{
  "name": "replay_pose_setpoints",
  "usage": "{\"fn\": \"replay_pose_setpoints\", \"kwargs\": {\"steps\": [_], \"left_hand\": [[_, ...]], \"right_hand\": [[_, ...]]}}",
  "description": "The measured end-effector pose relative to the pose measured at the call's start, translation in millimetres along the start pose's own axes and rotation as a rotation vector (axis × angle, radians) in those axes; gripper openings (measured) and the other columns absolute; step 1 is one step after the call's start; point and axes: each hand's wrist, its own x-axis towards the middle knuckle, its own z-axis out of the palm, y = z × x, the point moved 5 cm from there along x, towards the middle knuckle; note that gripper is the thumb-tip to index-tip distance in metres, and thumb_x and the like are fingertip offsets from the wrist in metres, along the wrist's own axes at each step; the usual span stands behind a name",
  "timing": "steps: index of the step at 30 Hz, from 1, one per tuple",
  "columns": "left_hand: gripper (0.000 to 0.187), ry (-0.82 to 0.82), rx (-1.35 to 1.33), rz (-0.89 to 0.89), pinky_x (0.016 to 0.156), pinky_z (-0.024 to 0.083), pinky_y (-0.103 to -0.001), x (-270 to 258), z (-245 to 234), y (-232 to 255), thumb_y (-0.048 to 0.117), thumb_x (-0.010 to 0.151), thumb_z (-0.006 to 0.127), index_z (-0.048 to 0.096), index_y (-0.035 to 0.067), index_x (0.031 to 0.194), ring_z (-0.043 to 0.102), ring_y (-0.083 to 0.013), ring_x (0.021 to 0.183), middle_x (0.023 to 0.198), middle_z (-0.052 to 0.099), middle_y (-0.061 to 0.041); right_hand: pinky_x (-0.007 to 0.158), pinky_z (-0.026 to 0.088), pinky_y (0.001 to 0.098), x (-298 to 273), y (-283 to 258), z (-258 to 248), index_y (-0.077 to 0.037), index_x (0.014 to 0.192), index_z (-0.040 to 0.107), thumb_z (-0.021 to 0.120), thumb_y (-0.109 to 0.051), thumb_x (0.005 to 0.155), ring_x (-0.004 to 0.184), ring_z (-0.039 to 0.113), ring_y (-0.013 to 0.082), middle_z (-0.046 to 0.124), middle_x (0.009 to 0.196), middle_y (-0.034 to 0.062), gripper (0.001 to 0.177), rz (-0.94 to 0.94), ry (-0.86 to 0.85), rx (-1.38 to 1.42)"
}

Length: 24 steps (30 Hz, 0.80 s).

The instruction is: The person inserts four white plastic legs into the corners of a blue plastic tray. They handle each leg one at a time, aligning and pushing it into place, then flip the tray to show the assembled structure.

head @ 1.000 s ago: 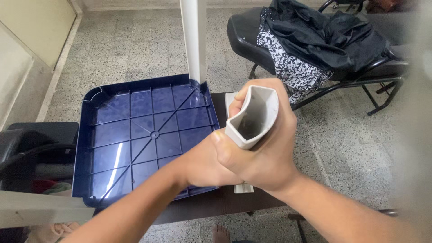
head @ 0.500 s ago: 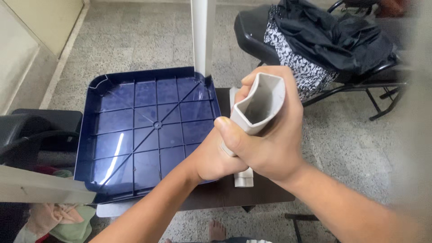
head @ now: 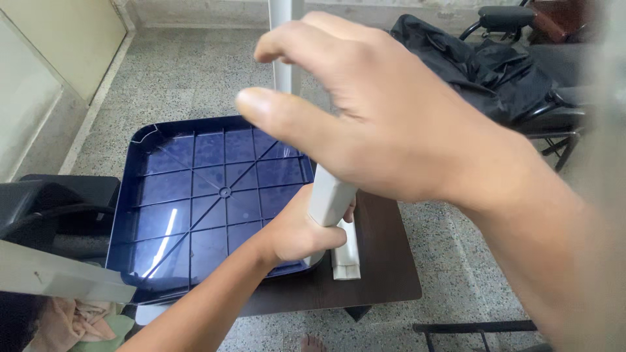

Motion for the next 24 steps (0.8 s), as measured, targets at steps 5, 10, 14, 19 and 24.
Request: {"fn": "replay_pose_setpoints", "kwargs": {"steps": [5,10,14,19,24], "left_hand": [[0.039,0.028,-0.025,-0.001,0.082,0.053,-0.033,1,-1,0,0.005,0.063,0.066,0.061,0.007,0.101,0.061,-0.0173,0.092,0.095,0.062,-0.003],[0.038,0.018,-0.012,0.024,0.082,0.053,-0.034,1,0,2,0.005,0.063,0.067,0.060,0.007,0.100,0.061,-0.0186,0.091,0.095,0.061,-0.004],[0.035,0.036,0.060,-0.021,0.082,0.053,-0.034,-1,-1,-3,0.007,0.065,0.068,0.064,0.005,0.100,0.063,-0.0192,0.093,0.096,0.065,-0.005],[0.036,0.051,0.110,-0.152,0.087,0.053,-0.031,-3,-3,-10,0.010,0.067,0.068,0.067,0.008,0.103,0.066,-0.0169,0.099,0.101,0.069,-0.003],[0.034,0.025,0.086,-0.044,0.087,0.054,-0.037,-2,-1,-4,0.006,0.068,0.069,0.065,0.000,0.102,0.064,-0.0239,0.098,0.101,0.066,-0.011]], "right_hand": [[0.098,0.051,0.0455,4,20,38,-0.021,0.140,0.060,0.047,-0.070,0.091,0.111,0.068,0.0364,0.075,0.113,0.0197,0.070,0.474,-0.515,-0.263],[0.095,0.049,0.0514,10,6,31,-0.017,0.136,0.065,0.042,-0.078,0.089,0.110,0.068,0.0408,0.073,0.121,0.0168,0.080,0.272,-0.347,-0.171],[0.098,0.047,0.0529,10,-5,18,-0.004,0.138,0.062,0.042,-0.076,0.095,0.115,0.064,0.0445,0.068,0.125,0.0257,0.086,0.058,-0.159,-0.179],[0.099,0.047,0.0511,6,10,46,-0.015,0.145,0.057,0.041,-0.082,0.085,0.114,0.065,0.0408,0.071,0.121,0.0185,0.091,0.303,-0.445,-0.233],[0.103,0.034,0.0587,21,-25,9,-0.001,0.142,0.058,0.042,-0.078,0.095,0.124,0.059,0.0436,0.064,0.131,0.0265,0.092,-0.007,-0.145,-0.202]]}}
